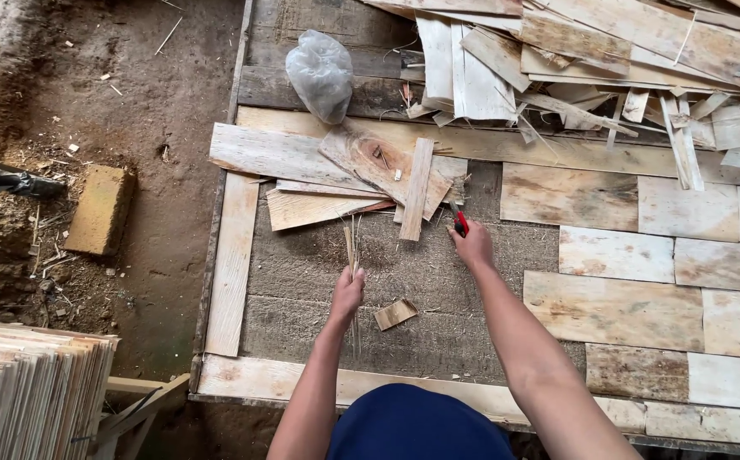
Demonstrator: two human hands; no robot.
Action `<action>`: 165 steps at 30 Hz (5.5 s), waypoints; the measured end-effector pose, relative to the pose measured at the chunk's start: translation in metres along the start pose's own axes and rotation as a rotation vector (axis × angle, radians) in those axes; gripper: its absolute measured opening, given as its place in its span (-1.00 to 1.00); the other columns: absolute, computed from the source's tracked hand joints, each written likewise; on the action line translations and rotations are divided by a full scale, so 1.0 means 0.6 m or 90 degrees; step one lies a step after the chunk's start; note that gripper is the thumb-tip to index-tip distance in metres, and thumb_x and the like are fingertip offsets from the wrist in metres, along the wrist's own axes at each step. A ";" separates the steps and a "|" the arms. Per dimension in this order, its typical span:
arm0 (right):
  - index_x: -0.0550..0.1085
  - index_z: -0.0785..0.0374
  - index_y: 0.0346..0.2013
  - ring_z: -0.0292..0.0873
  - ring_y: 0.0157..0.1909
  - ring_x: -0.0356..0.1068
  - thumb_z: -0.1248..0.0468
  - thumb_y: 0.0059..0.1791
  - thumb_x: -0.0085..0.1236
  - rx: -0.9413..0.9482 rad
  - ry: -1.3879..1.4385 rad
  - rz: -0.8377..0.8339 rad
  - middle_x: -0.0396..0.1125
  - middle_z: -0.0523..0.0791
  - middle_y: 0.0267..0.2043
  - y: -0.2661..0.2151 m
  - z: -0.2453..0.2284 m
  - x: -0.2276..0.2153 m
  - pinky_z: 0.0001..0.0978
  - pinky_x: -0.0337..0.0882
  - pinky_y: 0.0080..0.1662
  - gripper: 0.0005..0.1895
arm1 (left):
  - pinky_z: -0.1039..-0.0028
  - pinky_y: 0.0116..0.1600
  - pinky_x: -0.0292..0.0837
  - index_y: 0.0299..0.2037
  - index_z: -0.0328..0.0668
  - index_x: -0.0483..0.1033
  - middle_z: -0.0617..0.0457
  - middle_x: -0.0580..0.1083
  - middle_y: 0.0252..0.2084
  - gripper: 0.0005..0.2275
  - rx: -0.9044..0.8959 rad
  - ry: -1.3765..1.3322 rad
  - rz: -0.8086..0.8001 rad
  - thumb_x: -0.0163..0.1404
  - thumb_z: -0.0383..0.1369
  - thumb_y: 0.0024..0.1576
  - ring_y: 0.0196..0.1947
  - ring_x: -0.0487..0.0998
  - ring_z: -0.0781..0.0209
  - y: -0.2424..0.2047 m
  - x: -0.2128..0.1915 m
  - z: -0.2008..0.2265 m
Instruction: The person uses a utility knife to trim the edges of several wooden planks on a workbench. They repeatedly position each plank, score the edges, and then place the trimmed pieces onto a growing stack on the right side of the table.
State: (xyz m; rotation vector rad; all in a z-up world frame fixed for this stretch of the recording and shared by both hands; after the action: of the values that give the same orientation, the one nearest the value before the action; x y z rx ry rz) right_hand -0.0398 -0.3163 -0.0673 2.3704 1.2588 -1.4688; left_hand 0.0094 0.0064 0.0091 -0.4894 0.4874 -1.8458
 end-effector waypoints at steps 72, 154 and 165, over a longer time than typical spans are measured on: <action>0.62 0.10 -0.29 0.00 -0.32 0.51 0.16 -0.09 0.32 -0.040 0.056 -0.120 0.46 -0.04 -0.44 -0.158 -0.045 0.009 -0.17 0.47 -0.20 -0.86 | 0.51 -0.51 0.36 0.05 -0.03 0.44 0.08 0.49 -0.46 -0.81 0.029 0.055 -0.061 -0.11 -0.23 0.33 -0.57 0.41 0.35 0.026 0.015 -0.084; 0.49 0.25 -0.35 -0.16 -0.52 0.44 0.11 -0.16 0.53 0.215 0.670 -0.049 0.42 -0.04 -0.50 -0.249 -0.198 0.007 -0.34 0.55 -0.45 -0.63 | 0.31 -0.19 0.57 -0.02 -0.20 0.56 -0.14 0.60 -0.23 -0.67 -0.029 -0.280 -0.146 -0.14 -0.13 0.30 -0.35 0.56 0.16 0.036 0.155 0.006; 0.47 0.25 -0.44 -0.18 -0.59 0.42 0.14 -0.16 0.53 0.230 0.712 -0.014 0.41 -0.06 -0.58 -0.264 -0.178 0.000 -0.36 0.53 -0.48 -0.64 | 0.33 -0.24 0.57 -0.11 -0.34 0.63 -0.20 0.60 -0.31 -0.67 -0.088 -0.274 -0.165 -0.05 -0.22 0.13 -0.40 0.57 0.13 0.012 0.178 0.038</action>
State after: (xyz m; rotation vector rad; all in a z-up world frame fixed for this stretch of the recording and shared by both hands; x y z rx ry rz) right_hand -0.0712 -0.1633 0.0425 3.6015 1.1622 -0.2444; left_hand -0.0048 -0.0989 0.0340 -1.0569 0.2660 -1.8844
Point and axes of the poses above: each hand's wrist, its own y-axis towards the middle knuckle, its own x-axis out of the palm, z = x × y, the point moved 1 cm from there along y, towards the middle knuckle
